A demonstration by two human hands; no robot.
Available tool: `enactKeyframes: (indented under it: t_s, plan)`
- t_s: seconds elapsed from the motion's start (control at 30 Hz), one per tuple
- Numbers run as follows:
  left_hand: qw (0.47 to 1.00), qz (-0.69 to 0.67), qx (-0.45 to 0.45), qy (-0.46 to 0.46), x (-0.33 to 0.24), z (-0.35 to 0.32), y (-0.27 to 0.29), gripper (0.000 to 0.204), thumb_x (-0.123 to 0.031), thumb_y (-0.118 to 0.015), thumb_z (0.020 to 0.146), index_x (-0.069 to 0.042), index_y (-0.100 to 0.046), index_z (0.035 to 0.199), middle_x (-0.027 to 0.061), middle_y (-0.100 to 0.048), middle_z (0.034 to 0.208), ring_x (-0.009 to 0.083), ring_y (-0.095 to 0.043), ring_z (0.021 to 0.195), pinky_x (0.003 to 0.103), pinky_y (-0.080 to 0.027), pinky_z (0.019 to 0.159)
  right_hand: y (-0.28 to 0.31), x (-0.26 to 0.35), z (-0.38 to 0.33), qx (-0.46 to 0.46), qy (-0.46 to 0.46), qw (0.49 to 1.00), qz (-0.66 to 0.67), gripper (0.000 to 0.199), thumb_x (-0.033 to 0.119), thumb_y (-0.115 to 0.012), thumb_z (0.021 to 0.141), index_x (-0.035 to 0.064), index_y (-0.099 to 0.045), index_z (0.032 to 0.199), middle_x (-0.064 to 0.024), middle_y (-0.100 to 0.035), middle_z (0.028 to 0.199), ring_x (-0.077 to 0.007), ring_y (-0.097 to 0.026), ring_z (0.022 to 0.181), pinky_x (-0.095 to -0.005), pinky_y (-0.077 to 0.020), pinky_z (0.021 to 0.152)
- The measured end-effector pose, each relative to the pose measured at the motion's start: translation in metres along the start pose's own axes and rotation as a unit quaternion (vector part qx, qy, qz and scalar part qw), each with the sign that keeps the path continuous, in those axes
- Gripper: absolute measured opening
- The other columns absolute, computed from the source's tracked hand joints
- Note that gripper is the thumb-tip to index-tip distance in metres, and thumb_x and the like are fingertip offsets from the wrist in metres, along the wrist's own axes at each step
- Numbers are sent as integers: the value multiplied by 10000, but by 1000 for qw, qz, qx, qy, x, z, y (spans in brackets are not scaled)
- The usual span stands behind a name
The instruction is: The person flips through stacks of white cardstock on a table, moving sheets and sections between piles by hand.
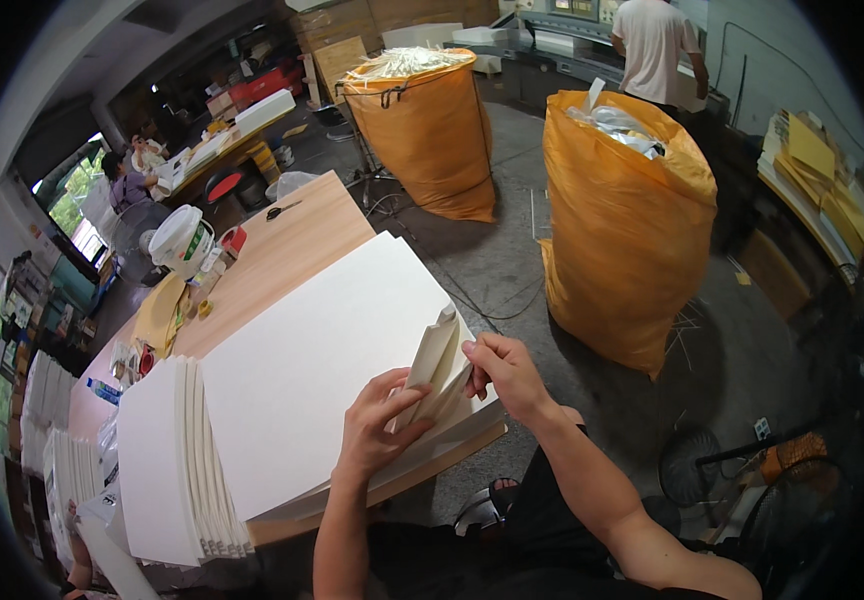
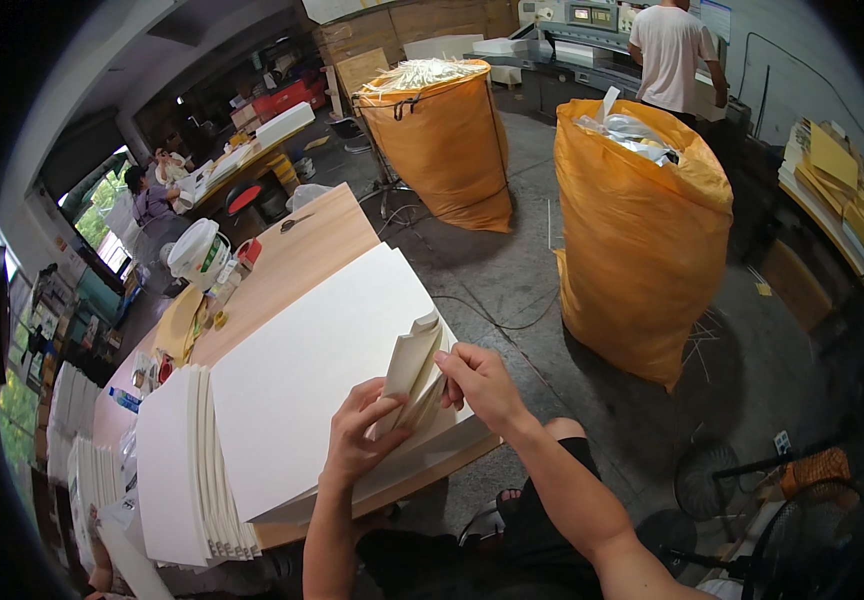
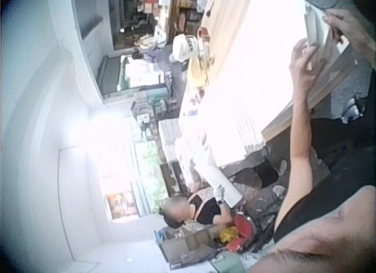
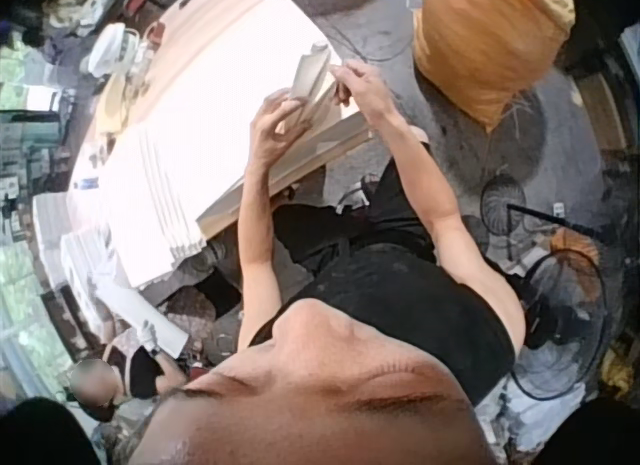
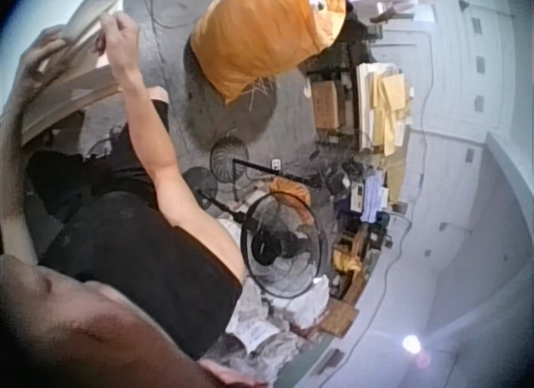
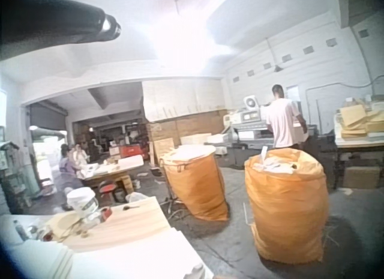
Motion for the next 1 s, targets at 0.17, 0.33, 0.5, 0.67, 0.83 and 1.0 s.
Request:
enactKeyframes:
  t_s: [0.17, 0.33, 0.5, 0.67, 0.83, 1.0]
  plan:
    - [999, -8, -43, -4, -1, -2, 0, 410, -27, -740, 845, -200, -735, 1217, 143, -606, 1413, 326, -691, 1128, 419, -600, 902, 2, 4, -4, -32, 82, 964, -250, 324, 242, -641, 1024, 87, -560, 752, -8, -584, 615, -99, -627, 563, -248, -448, 486]
    - [995, 93, 13, -36, -9, 0, -2, 426, -110, -840, 766, -228, -752, 1166, 132, -625, 1367, 322, -688, 1116, 421, -596, 908, -2, -7, 4, 5, -2, 999, 50, 296, 228, -634, 1028, 82, -573, 777, -21, -599, 623, -104, -635, 572, -244, -454, 496]
    - [999, 44, 0, -11, -3, -1, -4, 508, -122, -919, 663, -202, -759, 1139, 113, -635, 1333, 312, -682, 1138, 418, -591, 932, -1, -5, 0, 12, 4, 1000, 24, 300, 227, -603, 1045, 84, -561, 785, -26, -609, 650, -123, -648, 601, -257, -485, 544]
    - [1000, 7, 19, -4, -1, -1, -5, 568, 7, -909, 639, -93, -729, 1168, 152, -602, 1342, 322, -654, 1212, 422, -586, 975, 8, -12, -15, 9, 7, 997, 70, 330, 239, -557, 1072, 82, -541, 782, -37, -616, 678, -136, -663, 646, -269, -505, 569]
    - [999, -33, -7, 9, 1, 1, -1, 560, -4, -911, 649, -107, -735, 1170, 148, -624, 1325, 320, -670, 1185, 415, -578, 980, 15, -12, -19, -7, -9, 989, -151, 349, 215, -537, 1077, 61, -537, 764, -66, -627, 706, -181, -685, 689, -294, -528, 599]
    - [1000, -13, 20, -6, 0, 1, -4, 582, 11, -909, 637, -88, -731, 1182, 160, -634, 1317, 331, -659, 1199, 424, -567, 988, 21, -25, -13, -7, -10, 1000, 27, 330, 233, -612, 1032, 52, -567, 760, -58, -619, 673, -185, -669, 630, -297, -530, 593]
Point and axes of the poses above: each hand's wrist, its own z-axis towards the middle knuckle, its own y-axis out of the back of the hand, x = y × z, the point moved 5 cm from there along z, towards the middle knuckle
